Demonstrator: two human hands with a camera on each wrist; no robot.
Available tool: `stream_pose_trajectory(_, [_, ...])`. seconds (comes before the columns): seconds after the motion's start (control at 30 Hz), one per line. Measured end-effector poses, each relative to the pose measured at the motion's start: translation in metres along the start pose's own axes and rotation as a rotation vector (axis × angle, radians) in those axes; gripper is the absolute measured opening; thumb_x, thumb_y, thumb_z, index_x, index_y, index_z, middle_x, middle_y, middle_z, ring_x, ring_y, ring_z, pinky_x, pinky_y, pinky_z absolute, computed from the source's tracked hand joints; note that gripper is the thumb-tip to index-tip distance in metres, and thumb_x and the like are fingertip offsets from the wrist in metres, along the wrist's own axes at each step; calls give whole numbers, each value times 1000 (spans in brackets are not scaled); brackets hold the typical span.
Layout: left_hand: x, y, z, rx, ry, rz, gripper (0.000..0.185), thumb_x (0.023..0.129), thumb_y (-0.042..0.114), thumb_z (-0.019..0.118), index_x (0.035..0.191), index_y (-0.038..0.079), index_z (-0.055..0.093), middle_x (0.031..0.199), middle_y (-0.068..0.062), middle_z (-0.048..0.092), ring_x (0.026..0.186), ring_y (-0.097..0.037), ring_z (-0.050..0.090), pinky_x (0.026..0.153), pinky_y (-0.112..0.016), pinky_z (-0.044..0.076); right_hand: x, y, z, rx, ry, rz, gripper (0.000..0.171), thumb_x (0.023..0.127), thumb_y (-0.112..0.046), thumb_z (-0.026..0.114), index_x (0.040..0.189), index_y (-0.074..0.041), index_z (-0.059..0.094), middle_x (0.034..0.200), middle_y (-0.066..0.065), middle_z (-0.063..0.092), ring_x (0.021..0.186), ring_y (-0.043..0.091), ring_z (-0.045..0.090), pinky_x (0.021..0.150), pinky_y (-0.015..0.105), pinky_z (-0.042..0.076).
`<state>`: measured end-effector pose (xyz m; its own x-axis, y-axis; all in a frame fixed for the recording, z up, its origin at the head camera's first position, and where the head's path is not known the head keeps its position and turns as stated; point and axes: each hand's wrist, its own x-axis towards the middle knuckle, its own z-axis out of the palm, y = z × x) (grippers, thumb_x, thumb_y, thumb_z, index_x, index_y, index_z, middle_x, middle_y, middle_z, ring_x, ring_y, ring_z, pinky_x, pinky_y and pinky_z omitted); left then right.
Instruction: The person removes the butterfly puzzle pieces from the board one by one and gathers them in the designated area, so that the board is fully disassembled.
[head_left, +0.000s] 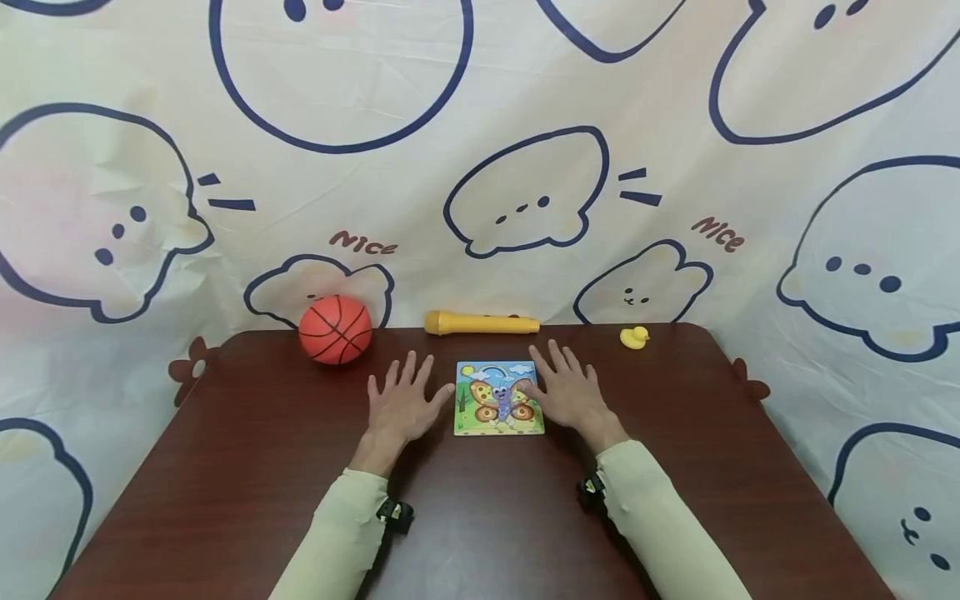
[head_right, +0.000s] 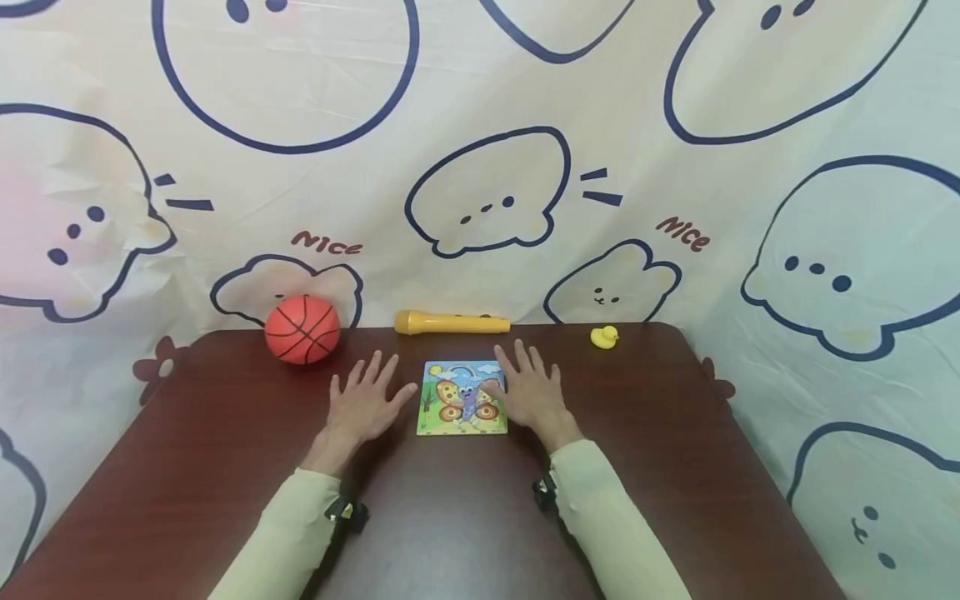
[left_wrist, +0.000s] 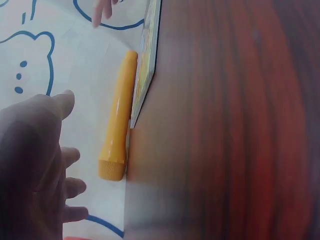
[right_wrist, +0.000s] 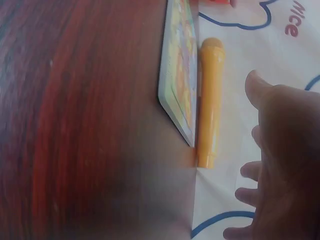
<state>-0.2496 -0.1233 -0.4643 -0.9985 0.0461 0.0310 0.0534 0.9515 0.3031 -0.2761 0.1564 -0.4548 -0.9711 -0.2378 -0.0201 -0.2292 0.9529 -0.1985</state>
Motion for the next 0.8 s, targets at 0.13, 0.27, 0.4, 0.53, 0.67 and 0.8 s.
stream_pose_trajectory(0.13, [-1,7,4,-54,-23,5,75,93,64,39,155,24,24,163,-11,17,148,-41,17,114,-68,6,4,-8,5,-13,-2,-47,74,96,-62,40,156,-30,13,165,10,9,150,36,13,112,68,19])
stream_pose_trajectory(0.27, [-2,12,9,-76,-66,2,75,93,64,40,155,25,25,163,-10,18,148,-41,18,114,-68,7,9,-14,12,-32,-13,-91,73,96,-62,39,156,-32,12,164,9,10,150,35,15,113,66,21])
stream_pose_trajectory(0.4, [-5,17,12,-86,-116,-1,74,94,64,41,155,25,26,163,-8,20,148,-39,19,114,-68,7,13,-18,17,0,-22,-132,72,96,-61,41,156,-32,14,164,9,13,150,34,17,113,65,22])
stream_pose_trajectory(0.53, [-7,21,13,-92,-155,21,74,94,63,42,155,24,26,163,-7,20,148,-38,19,114,-68,9,17,-21,21,15,-32,-162,71,96,-61,40,156,-31,17,163,9,16,149,33,18,114,63,23])
stream_pose_trajectory(0.67, [-9,23,14,-84,-188,40,74,94,62,44,154,24,27,163,-6,21,148,-37,20,114,-66,12,21,-23,24,7,-47,-191,68,97,-59,39,156,-30,19,163,9,19,149,33,21,113,60,26])
stream_pose_trajectory(0.8, [-11,24,16,-86,-215,57,72,94,59,47,153,23,31,162,-7,23,147,-37,22,113,-66,17,25,-26,27,23,-61,-218,67,97,-59,40,155,-31,20,162,7,23,147,33,26,113,59,28])
